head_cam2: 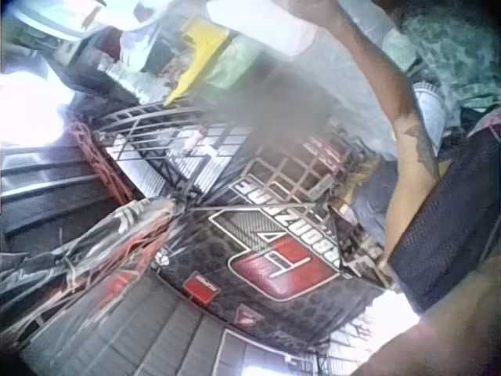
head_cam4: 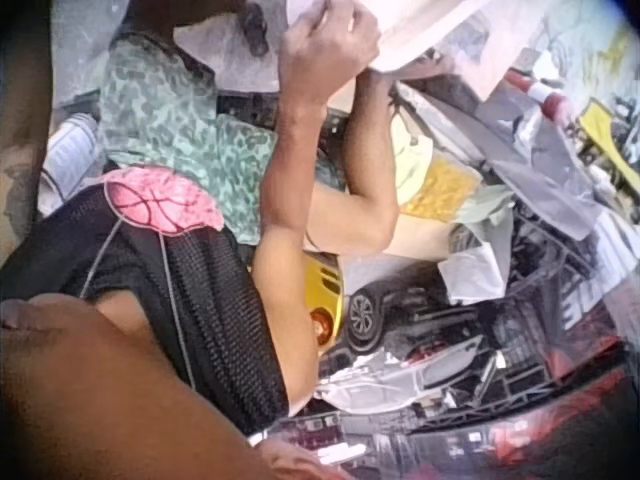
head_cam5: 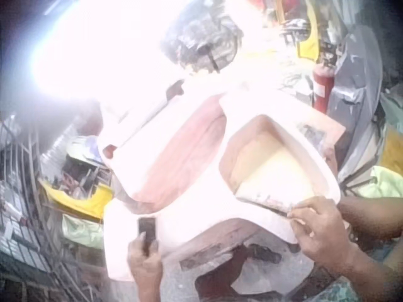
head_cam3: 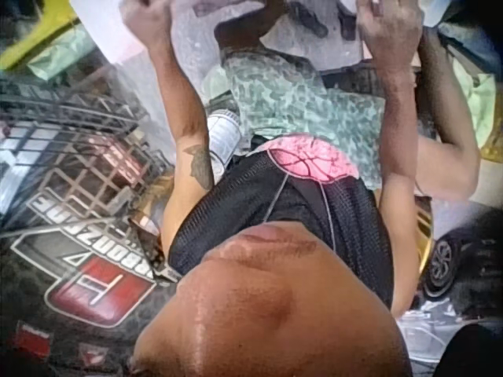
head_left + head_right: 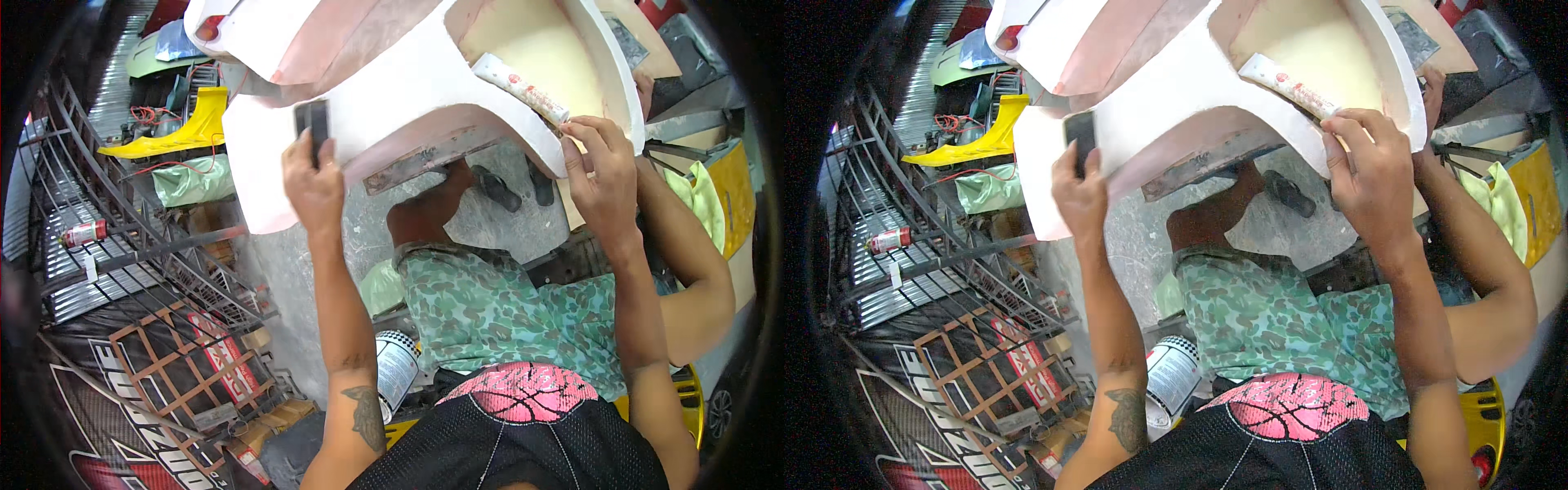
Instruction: Sanding a large fiberglass or plastic car body part using a sanding block and sandpaper.
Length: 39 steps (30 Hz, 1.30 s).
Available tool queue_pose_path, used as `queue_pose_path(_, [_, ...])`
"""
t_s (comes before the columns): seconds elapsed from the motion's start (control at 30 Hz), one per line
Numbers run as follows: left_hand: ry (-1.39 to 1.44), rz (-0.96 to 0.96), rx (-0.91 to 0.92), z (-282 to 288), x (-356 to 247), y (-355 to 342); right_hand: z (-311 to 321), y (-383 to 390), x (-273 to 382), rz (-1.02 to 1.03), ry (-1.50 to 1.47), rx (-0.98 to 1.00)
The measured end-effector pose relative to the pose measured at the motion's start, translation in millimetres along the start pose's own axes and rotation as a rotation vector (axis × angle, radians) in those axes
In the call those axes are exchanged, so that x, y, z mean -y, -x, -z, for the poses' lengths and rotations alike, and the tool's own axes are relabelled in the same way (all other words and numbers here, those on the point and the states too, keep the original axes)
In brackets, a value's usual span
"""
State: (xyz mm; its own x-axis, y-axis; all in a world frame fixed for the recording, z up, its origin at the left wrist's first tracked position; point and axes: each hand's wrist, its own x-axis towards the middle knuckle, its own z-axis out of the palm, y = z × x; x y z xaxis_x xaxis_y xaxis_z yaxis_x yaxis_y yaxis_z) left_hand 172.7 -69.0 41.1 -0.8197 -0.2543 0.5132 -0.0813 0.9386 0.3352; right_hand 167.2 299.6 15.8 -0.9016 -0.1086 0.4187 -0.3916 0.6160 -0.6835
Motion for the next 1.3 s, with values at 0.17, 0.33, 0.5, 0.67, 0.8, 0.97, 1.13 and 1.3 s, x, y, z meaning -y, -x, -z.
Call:
queue_pose_path(0.17, [0.01, -0.361, 0.069, -62, -86, -7, -9, 7, -17, 0.092, 0.329, 0.026])
queue_pose_path(0.33, [-0.013, -0.231, 0.157, -48, -47, -12, -3, 10, -22, 0.059, 0.369, 0.039])
queue_pose_path(0.5, [-0.474, 0.131, 0.026, 4, 119, -37, -18, 4, -6, 0.079, 0.378, 0.054])
queue_pose_path(0.67, [-0.15, -0.392, 0.015, -90, -83, -27, -14, 8, -23, 0.099, 0.452, 0.041])
queue_pose_path(0.8, [-0.049, -0.343, 0.043, -77, -75, -25, -8, 8, -15, 0.069, 0.441, 0.083])
queue_pose_path(0.97, [-0.12, -0.032, 0.116, -51, 9, -49, -17, 9, -8, 0.092, 0.427, 0.069])
queue_pose_path(1.13, [0.021, -0.455, 0.077, -90, -110, -25, -11, 10, -21, 0.07, 0.42, 0.083])
queue_pose_path(1.3, [-0.203, -0.071, 0.111, -53, -4, -52, -19, 5, -12, 0.092, 0.409, 0.049])
